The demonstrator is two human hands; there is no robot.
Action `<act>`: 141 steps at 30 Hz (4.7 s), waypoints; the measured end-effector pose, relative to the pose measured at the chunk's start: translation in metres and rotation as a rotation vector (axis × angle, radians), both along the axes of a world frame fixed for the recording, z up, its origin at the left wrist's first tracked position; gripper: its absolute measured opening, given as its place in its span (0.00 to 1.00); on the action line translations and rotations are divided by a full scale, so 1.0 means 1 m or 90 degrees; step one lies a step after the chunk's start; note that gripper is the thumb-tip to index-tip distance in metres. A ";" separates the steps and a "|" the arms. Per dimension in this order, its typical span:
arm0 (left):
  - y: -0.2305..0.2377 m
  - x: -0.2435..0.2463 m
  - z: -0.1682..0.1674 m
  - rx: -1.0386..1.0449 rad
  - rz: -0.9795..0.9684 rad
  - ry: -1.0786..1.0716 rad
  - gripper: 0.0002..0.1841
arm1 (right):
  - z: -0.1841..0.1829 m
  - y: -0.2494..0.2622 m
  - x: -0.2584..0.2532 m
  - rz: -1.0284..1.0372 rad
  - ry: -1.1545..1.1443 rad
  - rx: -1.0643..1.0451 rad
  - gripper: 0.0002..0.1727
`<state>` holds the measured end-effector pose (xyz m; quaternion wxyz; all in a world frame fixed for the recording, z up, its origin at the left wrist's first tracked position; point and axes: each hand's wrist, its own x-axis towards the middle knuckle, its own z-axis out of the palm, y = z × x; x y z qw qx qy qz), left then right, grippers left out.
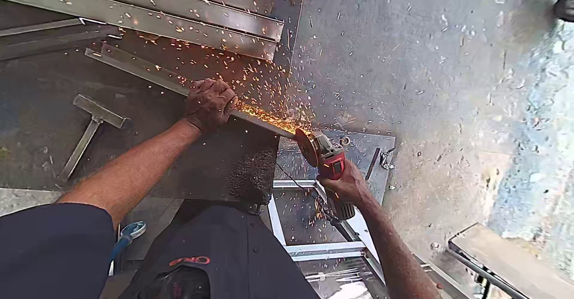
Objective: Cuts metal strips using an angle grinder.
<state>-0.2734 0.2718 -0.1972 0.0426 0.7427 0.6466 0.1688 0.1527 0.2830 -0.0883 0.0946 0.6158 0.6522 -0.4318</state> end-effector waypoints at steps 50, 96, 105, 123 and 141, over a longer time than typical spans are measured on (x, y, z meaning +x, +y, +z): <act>-0.006 -0.047 0.144 0.068 0.537 -1.147 0.21 | 0.020 -0.240 0.010 -0.536 0.203 0.131 0.40; 0.035 -0.011 0.025 -0.167 0.088 0.003 0.32 | 0.002 -0.063 0.020 -0.160 0.138 0.080 0.41; 0.039 -0.009 0.029 -0.215 0.103 0.042 0.31 | -0.026 -0.028 0.016 -0.057 0.122 0.056 0.42; 0.040 -0.009 0.027 -0.208 0.113 0.036 0.31 | -0.036 -0.017 0.011 -0.032 0.130 0.027 0.41; 0.040 -0.008 0.027 -0.212 0.112 0.034 0.30 | -0.037 -0.017 0.011 -0.031 0.126 0.038 0.41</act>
